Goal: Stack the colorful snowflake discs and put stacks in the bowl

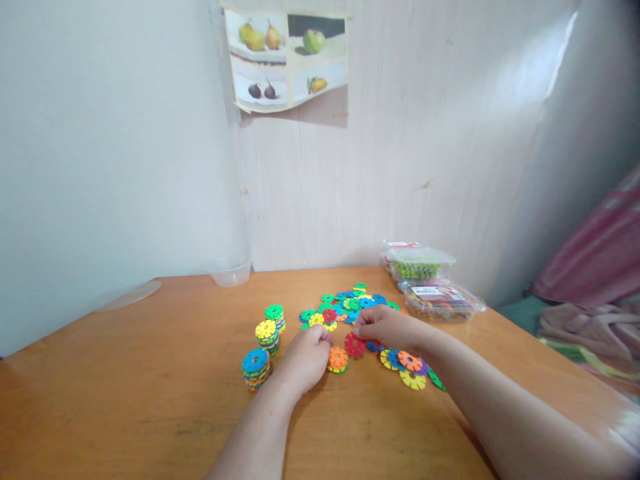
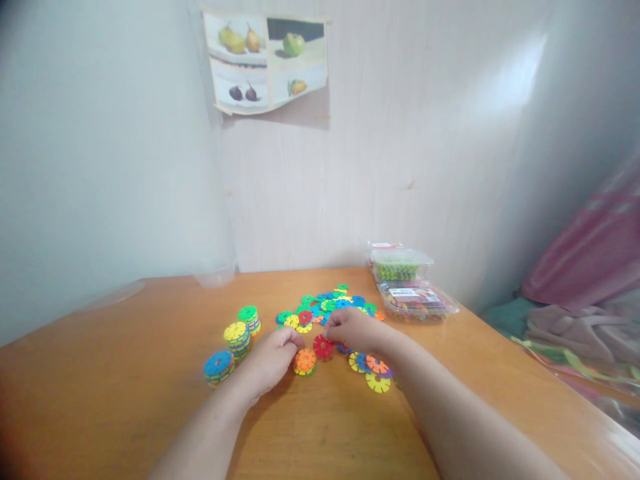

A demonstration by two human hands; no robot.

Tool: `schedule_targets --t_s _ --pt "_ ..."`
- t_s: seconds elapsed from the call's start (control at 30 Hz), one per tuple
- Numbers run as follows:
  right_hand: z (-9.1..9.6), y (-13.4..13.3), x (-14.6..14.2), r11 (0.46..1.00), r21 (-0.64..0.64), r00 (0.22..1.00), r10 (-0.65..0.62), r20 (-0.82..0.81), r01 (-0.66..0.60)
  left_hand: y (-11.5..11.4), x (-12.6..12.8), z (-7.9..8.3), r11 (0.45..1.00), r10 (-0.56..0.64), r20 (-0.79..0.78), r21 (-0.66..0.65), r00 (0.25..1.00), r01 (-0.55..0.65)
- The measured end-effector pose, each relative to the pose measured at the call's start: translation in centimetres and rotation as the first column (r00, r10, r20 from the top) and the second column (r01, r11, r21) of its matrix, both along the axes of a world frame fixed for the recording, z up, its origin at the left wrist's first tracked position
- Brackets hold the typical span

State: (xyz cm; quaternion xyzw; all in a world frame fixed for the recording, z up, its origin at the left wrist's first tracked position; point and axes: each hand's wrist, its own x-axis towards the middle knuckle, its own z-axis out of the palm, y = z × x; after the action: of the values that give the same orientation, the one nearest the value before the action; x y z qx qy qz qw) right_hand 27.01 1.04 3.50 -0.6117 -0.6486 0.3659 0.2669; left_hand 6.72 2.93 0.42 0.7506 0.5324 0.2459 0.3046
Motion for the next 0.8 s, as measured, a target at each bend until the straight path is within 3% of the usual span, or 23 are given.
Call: schedule_targets --t_s 0.07,0.17,0.33,0.5,0.63,0.8 --pt "-0.1 -0.2 -0.7 0.997 -0.077 0.986 0.011 -0.168 -0.024 0.1 0.0 0.0 1.000 -0.004 0.004 -0.002 1.000 0.004" --pt "-0.9 -0.3 -1.5 0.985 -0.142 0.968 0.059 -0.244 -0.096 0.1 0.0 0.1 1.000 -0.011 0.010 -0.005 1.000 0.011" --pt "-2.1 0.1 -2.0 0.983 -0.160 0.983 0.060 -0.174 -0.089 0.0 0.1 0.2 1.000 -0.003 0.010 -0.012 1.000 0.003" --pt "-1.8 -0.1 -1.9 0.987 -0.154 0.993 0.028 -0.115 -0.045 0.0 0.0 0.3 1.000 0.000 0.011 -0.020 1.000 0.001" --pt "-2.0 -0.1 -1.8 0.983 -0.162 0.996 0.078 -0.039 -0.084 -0.1 -0.2 0.4 1.000 0.006 0.008 -0.029 1.000 -0.006" --pt "-3.1 0.4 -1.7 0.982 -0.147 0.990 0.105 -0.098 -0.119 -0.5 -0.4 0.2 0.998 0.021 0.001 -0.064 1.000 -0.021"
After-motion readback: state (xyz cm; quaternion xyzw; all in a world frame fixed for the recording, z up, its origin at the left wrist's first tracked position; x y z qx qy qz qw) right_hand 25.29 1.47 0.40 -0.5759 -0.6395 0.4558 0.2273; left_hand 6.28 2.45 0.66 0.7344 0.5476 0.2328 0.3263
